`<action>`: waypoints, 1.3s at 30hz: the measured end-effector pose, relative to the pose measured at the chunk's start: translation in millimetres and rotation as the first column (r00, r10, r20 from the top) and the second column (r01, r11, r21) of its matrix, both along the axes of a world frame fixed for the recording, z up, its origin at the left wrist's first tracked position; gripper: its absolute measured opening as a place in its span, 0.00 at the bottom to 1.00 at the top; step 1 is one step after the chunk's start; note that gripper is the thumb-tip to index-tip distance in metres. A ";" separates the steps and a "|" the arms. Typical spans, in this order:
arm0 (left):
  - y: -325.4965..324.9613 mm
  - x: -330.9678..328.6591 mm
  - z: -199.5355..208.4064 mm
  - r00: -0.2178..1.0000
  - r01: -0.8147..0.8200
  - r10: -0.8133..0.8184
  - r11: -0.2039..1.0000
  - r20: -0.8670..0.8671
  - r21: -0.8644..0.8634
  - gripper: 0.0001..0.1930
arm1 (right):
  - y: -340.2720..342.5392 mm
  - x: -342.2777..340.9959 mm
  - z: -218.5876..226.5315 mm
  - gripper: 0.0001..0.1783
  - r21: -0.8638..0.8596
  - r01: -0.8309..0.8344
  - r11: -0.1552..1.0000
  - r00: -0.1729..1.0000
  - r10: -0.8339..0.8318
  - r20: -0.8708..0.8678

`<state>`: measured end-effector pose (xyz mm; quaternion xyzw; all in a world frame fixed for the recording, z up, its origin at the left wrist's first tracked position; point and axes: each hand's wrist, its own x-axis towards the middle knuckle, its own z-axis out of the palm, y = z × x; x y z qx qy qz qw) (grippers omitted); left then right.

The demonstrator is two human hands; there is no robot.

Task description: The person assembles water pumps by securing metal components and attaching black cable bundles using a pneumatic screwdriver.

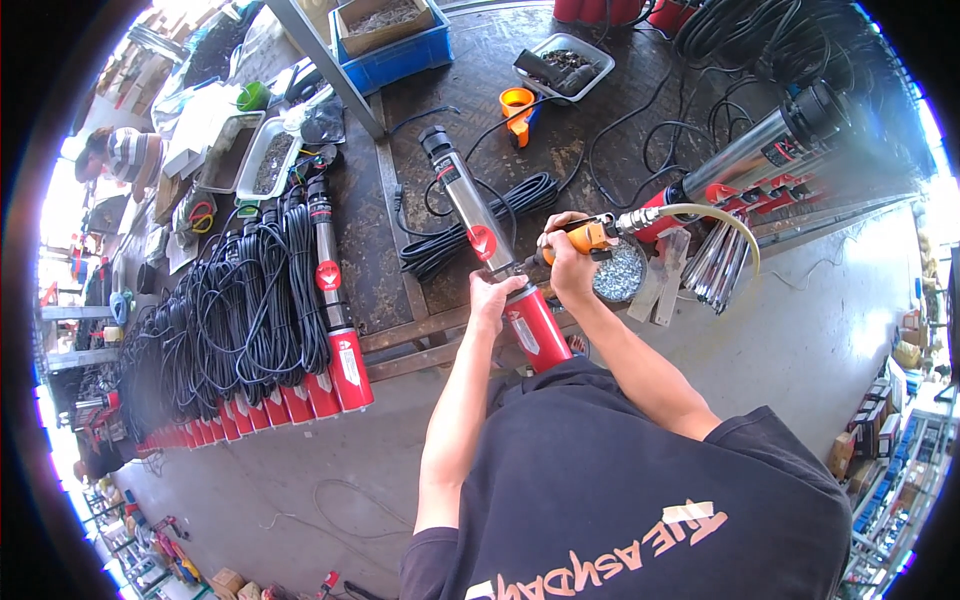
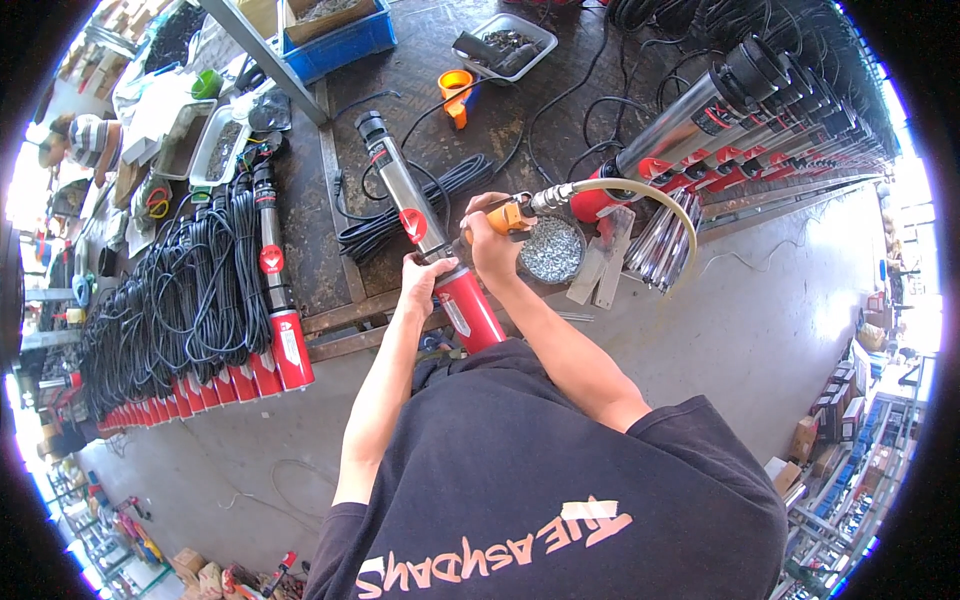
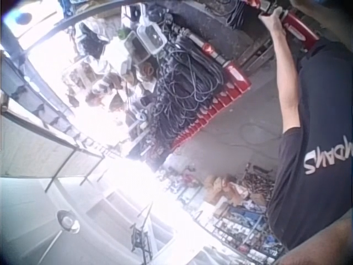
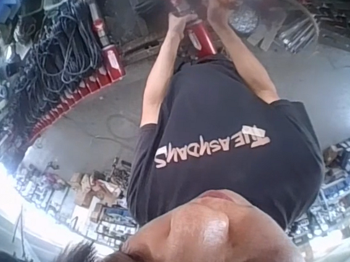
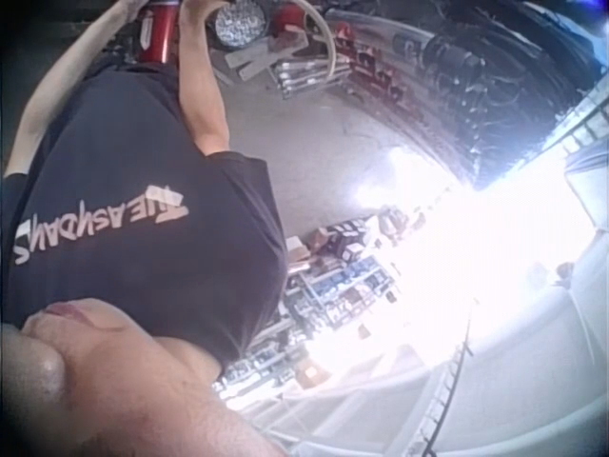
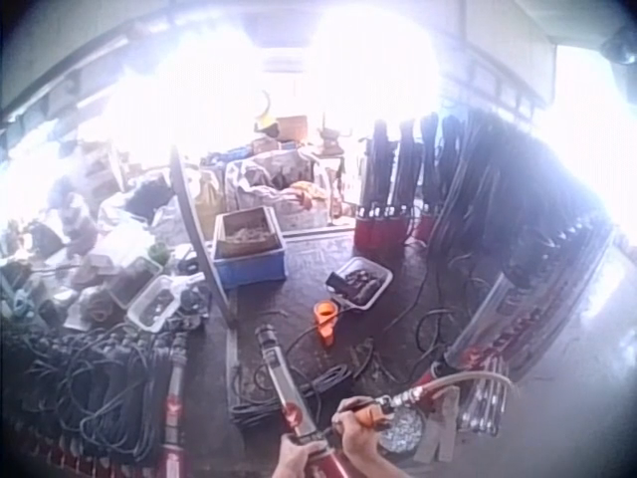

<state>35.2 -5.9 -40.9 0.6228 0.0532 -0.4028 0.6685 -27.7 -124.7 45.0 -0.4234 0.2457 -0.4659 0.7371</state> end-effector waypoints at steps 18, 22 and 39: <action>0.3 0.7 2.2 1.000 0.009 -0.010 1.000 0.021 0.024 0.40 | -5.7 -1.8 -0.9 0.14 -0.017 0.000 1.000 1.000 -0.001 -0.009; 0.2 0.9 0.0 1.000 0.011 -0.011 1.000 0.019 0.008 0.40 | -3.9 -0.9 -4.6 0.15 -0.010 -0.009 1.000 1.000 0.009 -0.006; 10.8 4.2 -7.8 1.000 0.029 -0.030 0.997 -0.004 -0.071 0.32 | 23.4 -51.2 11.8 0.28 -0.827 -0.558 0.065 0.782 0.376 -0.498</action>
